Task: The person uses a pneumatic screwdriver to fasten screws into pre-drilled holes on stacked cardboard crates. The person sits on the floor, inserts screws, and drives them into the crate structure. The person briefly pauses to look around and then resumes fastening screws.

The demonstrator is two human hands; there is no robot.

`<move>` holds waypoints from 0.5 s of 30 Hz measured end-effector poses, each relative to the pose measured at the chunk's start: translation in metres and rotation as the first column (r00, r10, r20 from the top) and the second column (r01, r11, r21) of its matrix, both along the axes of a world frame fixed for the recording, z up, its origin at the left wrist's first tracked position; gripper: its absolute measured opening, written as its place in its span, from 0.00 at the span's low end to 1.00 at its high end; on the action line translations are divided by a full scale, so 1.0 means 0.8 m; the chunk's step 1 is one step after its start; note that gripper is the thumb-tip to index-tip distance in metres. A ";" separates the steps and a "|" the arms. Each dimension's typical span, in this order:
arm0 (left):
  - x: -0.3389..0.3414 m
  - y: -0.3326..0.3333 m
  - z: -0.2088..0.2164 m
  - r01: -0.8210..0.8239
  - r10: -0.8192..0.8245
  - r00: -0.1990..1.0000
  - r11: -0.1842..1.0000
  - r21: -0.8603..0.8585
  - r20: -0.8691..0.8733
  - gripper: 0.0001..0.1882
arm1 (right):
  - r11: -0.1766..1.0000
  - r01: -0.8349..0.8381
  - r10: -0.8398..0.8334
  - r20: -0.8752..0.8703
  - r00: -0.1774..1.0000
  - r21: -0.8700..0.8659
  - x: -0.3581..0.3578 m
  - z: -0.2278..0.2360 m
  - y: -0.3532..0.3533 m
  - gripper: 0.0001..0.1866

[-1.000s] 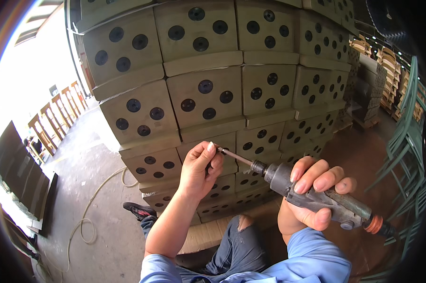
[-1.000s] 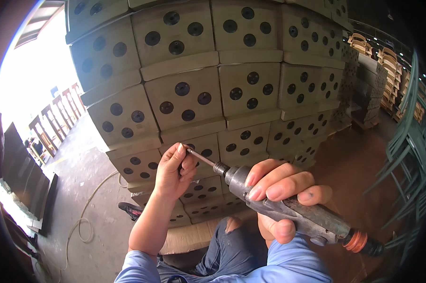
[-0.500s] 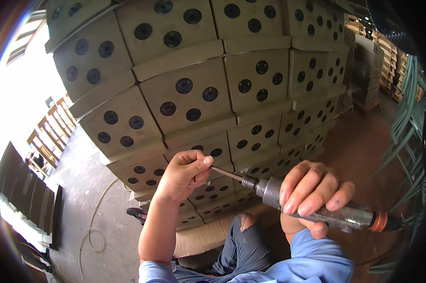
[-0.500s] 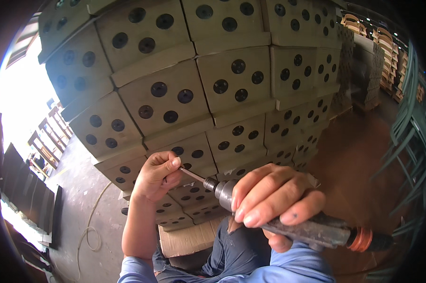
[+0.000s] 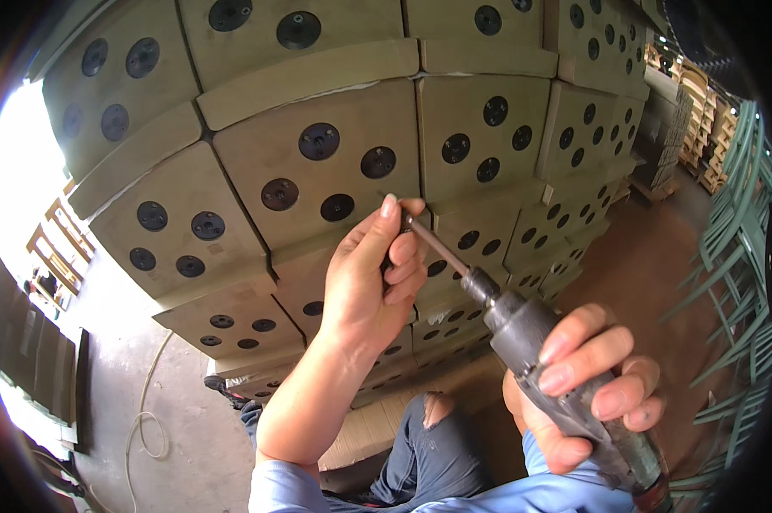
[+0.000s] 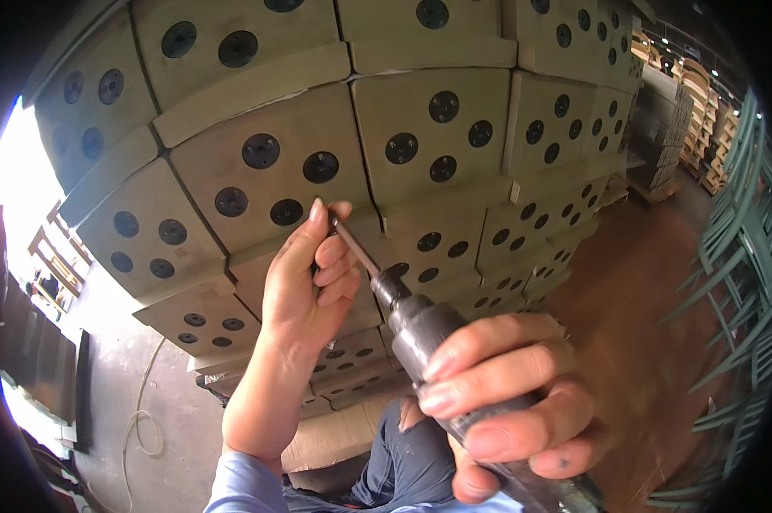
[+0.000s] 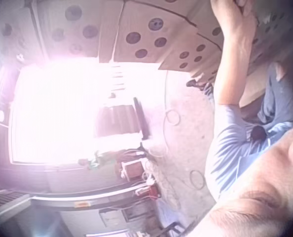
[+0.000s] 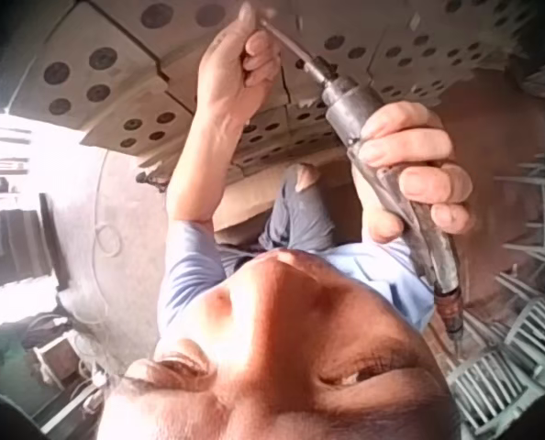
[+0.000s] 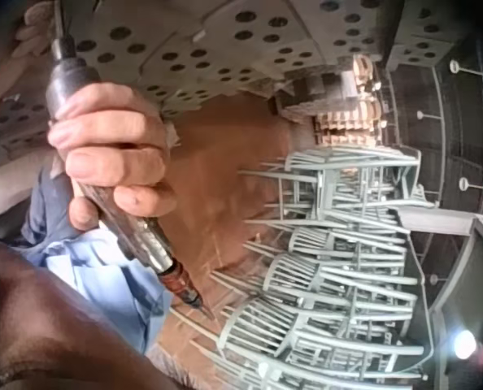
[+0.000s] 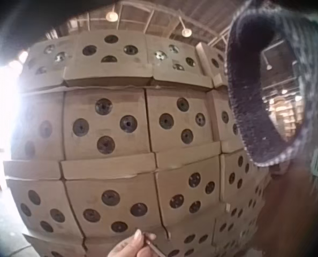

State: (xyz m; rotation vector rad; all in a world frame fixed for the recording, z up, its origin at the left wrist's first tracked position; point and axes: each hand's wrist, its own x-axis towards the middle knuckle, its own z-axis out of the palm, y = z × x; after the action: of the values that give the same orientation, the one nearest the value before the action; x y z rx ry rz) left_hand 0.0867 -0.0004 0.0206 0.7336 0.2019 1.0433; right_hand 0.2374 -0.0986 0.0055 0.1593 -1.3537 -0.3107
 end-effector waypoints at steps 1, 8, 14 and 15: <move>0.002 0.004 0.004 0.007 -0.006 1.000 0.999 0.037 -0.004 0.17 | 0.998 0.035 -0.033 -0.048 0.998 0.047 -0.011 0.011 0.010 0.24; 0.009 0.015 0.024 -0.043 0.045 0.999 0.994 0.103 -0.022 0.18 | 0.981 0.173 -0.179 0.069 0.981 0.085 -0.023 0.041 0.030 0.23; 0.010 0.025 0.020 -0.054 0.055 0.998 0.993 0.103 -0.012 0.20 | 0.979 0.134 -0.146 0.062 0.987 0.155 -0.034 0.044 0.045 0.22; 0.010 0.023 0.021 -0.055 0.056 0.998 0.994 0.093 -0.014 0.19 | 0.976 0.132 -0.146 0.071 0.987 0.172 -0.034 0.044 0.047 0.22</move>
State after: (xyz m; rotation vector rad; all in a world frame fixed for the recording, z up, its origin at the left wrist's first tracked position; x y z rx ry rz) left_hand 0.0946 0.0177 0.0374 0.8244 0.1897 1.1055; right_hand 0.2102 -0.0609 0.0404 0.2192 -1.4243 -0.5411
